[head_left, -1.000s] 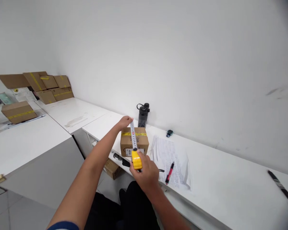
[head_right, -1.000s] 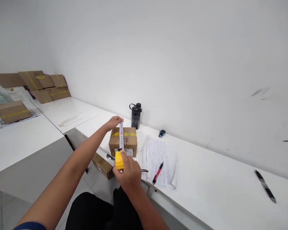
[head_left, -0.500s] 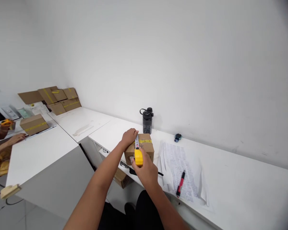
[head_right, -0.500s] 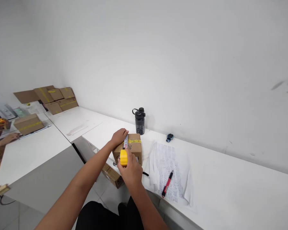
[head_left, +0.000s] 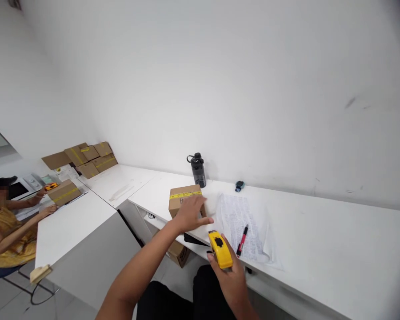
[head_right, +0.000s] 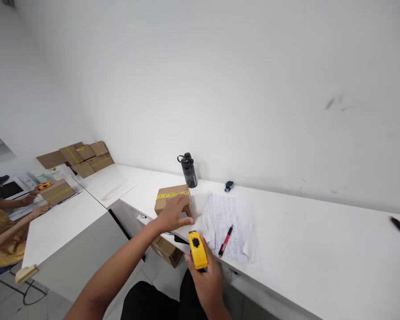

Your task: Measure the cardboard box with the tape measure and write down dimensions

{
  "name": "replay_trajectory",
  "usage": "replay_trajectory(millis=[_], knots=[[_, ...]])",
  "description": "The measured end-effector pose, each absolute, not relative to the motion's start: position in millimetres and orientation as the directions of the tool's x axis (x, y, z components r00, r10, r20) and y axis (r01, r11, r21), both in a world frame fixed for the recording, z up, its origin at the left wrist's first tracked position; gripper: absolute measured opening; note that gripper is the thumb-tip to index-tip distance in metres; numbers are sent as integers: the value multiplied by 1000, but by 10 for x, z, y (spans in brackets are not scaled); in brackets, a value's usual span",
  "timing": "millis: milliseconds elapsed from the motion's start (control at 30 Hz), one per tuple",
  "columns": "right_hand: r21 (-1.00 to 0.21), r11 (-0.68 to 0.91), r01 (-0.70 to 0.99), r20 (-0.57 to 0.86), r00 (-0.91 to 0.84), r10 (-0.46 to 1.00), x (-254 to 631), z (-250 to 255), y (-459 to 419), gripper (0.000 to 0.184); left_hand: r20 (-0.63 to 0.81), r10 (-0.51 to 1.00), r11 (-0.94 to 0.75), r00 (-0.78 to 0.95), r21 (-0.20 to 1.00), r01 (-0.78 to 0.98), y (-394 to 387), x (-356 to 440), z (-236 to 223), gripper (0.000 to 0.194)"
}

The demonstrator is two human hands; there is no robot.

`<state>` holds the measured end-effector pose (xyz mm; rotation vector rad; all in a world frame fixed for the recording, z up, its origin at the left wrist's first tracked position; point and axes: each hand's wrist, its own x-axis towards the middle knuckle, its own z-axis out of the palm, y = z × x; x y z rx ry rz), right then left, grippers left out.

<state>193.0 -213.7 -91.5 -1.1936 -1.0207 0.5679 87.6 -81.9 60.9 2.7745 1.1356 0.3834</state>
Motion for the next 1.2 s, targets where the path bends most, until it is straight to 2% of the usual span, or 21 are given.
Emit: replay_trajectory(millis=[33, 67, 133, 200, 267, 333, 367, 433, 567, 700, 800, 867, 967, 1033, 1200], knots=[[-963, 266, 51, 257, 478, 840, 1909, -948, -2210, 62, 209, 747, -660, 631, 122, 741, -718, 843, 565, 86], [-972, 233, -24, 193, 483, 854, 1899, -974, -2273, 63, 212, 793, -596, 572, 73, 800, -608, 779, 525, 94], [-973, 193, -124, 110, 484, 868, 1925, -1003, -2369, 66, 216, 837, -530, 503, 90, 843, -419, 579, 446, 84], [-976, 149, -160, 54, 485, 873, 2007, -994, -2416, 67, 351, 833, -516, 427, 219, 828, -329, 329, 338, 80], [-981, 104, -162, 10, 499, 866, 2109, -950, -2418, 67, 507, 816, -510, 277, 410, 756, -352, 106, 170, 75], [-984, 80, -158, -13, 517, 856, 2189, -890, -2384, 68, 530, 846, -456, 66, 652, 606, -448, -24, -59, 65], [-984, 80, -158, -14, 521, 853, 2210, -864, -2358, 69, 496, 868, -423, -2, 743, 518, -502, -47, -184, 61], [-983, 88, -158, -4, 508, 861, 2218, -825, -2296, 69, 439, 896, -382, -63, 837, 390, -585, -26, -417, 59], [-988, 107, -111, 50, 426, 903, 2188, -734, -2122, 63, 426, 903, -391, -56, 869, 302, -597, 51, -619, 65], [-981, 193, -6, 177, 375, 910, 2246, -371, -1779, 63, 422, 889, -374, -175, 892, 252, -574, -19, -378, 61], [-958, 270, 99, 281, 126, 951, 2263, 73, -1435, 57, 394, 864, -338, -313, 916, 218, -667, -66, 7, 50], [-926, 348, 147, 333, -116, 936, 2204, 358, -1235, 51, 366, 892, -311, -265, 923, 225, -773, -64, 296, 46], [-856, 474, 204, 386, -359, 850, 2041, 656, -1047, 49, 219, 970, -234, 105, 960, 155, -908, -57, 663, 44], [-822, 514, 244, 392, -412, 822, 1957, 757, -989, 50, 140, 964, -164, 228, 982, 94, -940, -74, 813, 45], [-748, 555, 363, 399, -422, 814, 2088, 820, -902, 46, 52, 948, -89, 315, 991, 102, -796, -184, 907, 43]])
